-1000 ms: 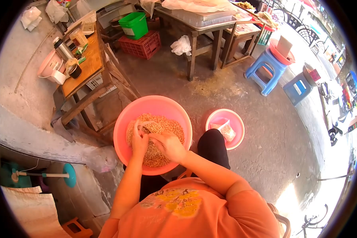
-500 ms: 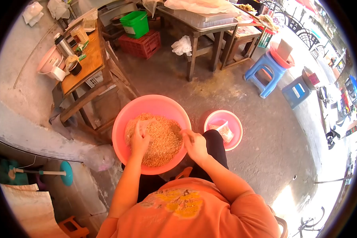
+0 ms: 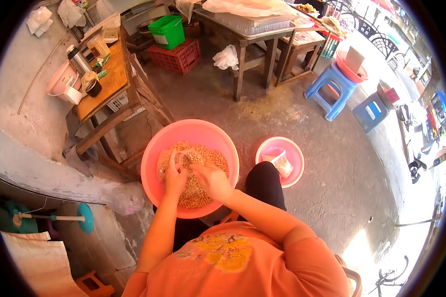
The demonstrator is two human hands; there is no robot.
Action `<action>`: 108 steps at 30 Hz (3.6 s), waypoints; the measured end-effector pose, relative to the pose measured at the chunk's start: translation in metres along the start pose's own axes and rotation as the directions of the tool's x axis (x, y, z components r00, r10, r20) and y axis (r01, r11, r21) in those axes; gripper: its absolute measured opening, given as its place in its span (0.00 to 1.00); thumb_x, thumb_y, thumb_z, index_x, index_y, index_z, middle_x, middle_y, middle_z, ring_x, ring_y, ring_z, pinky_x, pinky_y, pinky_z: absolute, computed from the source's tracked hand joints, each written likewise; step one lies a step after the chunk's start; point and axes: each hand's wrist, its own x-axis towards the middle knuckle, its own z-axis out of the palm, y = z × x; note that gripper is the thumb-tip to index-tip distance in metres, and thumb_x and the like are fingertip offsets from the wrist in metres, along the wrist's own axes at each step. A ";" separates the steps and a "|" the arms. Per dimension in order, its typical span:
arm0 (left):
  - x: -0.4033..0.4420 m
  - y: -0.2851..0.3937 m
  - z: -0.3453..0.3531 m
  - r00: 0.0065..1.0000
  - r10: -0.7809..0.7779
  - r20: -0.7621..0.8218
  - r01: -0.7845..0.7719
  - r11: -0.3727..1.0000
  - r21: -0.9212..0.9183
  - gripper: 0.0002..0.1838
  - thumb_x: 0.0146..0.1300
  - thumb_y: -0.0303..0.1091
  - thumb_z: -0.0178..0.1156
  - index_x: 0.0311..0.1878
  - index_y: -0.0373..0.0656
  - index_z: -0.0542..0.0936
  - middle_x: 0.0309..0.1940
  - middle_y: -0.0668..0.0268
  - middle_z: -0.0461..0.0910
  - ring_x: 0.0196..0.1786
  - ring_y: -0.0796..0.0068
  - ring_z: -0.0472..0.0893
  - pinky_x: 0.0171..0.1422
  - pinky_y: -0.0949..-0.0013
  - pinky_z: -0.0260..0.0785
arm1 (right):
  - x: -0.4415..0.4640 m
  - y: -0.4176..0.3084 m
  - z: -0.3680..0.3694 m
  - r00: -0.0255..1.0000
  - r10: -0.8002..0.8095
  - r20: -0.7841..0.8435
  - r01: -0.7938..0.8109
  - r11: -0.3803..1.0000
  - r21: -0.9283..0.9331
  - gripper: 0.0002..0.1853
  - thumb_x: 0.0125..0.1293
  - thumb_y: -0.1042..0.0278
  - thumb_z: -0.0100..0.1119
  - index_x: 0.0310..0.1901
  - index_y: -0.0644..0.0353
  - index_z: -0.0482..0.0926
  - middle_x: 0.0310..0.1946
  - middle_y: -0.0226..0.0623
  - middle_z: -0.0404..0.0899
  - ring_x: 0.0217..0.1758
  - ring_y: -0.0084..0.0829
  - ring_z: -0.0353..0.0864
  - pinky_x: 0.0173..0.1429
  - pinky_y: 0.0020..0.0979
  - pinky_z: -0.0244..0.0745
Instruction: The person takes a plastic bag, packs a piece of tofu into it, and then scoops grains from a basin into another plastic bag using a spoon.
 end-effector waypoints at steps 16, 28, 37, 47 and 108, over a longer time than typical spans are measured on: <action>0.002 -0.010 0.005 0.999 0.003 -0.045 -0.006 0.998 -0.061 0.40 0.54 0.28 0.54 0.73 0.42 0.53 0.24 0.61 0.73 0.27 0.65 0.75 0.34 0.63 0.68 | -0.024 -0.003 -0.060 0.944 0.311 -0.114 -0.321 0.943 -0.090 0.07 0.63 0.71 0.56 0.40 0.62 0.80 0.23 0.43 0.76 0.26 0.41 0.76 0.30 0.36 0.70; -0.012 0.015 -0.001 0.990 -0.091 -0.106 0.116 0.959 0.260 0.13 0.53 0.38 0.59 0.37 0.40 0.74 0.22 0.58 0.78 0.28 0.52 0.78 0.35 0.53 0.68 | -0.013 -0.002 -0.051 0.820 0.560 -0.115 -0.472 0.778 0.415 0.14 0.72 0.65 0.45 0.44 0.63 0.79 0.21 0.28 0.74 0.23 0.17 0.70 0.29 0.23 0.62; -0.012 0.001 0.000 0.992 -0.127 0.008 0.125 0.985 0.117 0.12 0.59 0.38 0.55 0.26 0.38 0.76 0.20 0.55 0.78 0.26 0.53 0.78 0.34 0.57 0.68 | 0.012 -0.008 -0.010 0.986 -0.110 0.128 0.122 0.988 -0.093 0.10 0.62 0.72 0.57 0.45 0.57 0.80 0.28 0.41 0.78 0.32 0.43 0.76 0.38 0.41 0.71; -0.004 -0.003 0.005 0.988 -0.150 -0.041 0.136 0.961 -0.241 0.12 0.63 0.35 0.50 0.29 0.37 0.74 0.17 0.60 0.77 0.22 0.66 0.77 0.30 0.62 0.66 | -0.009 -0.012 -0.069 0.985 0.063 -0.159 -0.103 0.960 -0.260 0.06 0.61 0.72 0.58 0.40 0.59 0.81 0.24 0.42 0.76 0.27 0.44 0.75 0.34 0.37 0.69; -0.010 0.000 -0.002 0.999 -0.030 0.016 0.029 0.999 0.037 0.13 0.61 0.39 0.56 0.31 0.36 0.77 0.22 0.53 0.77 0.27 0.52 0.78 0.34 0.57 0.67 | 0.003 -0.020 -0.046 0.991 -0.136 0.004 0.134 0.973 -0.187 0.09 0.61 0.75 0.58 0.43 0.58 0.80 0.23 0.39 0.74 0.29 0.40 0.75 0.38 0.39 0.69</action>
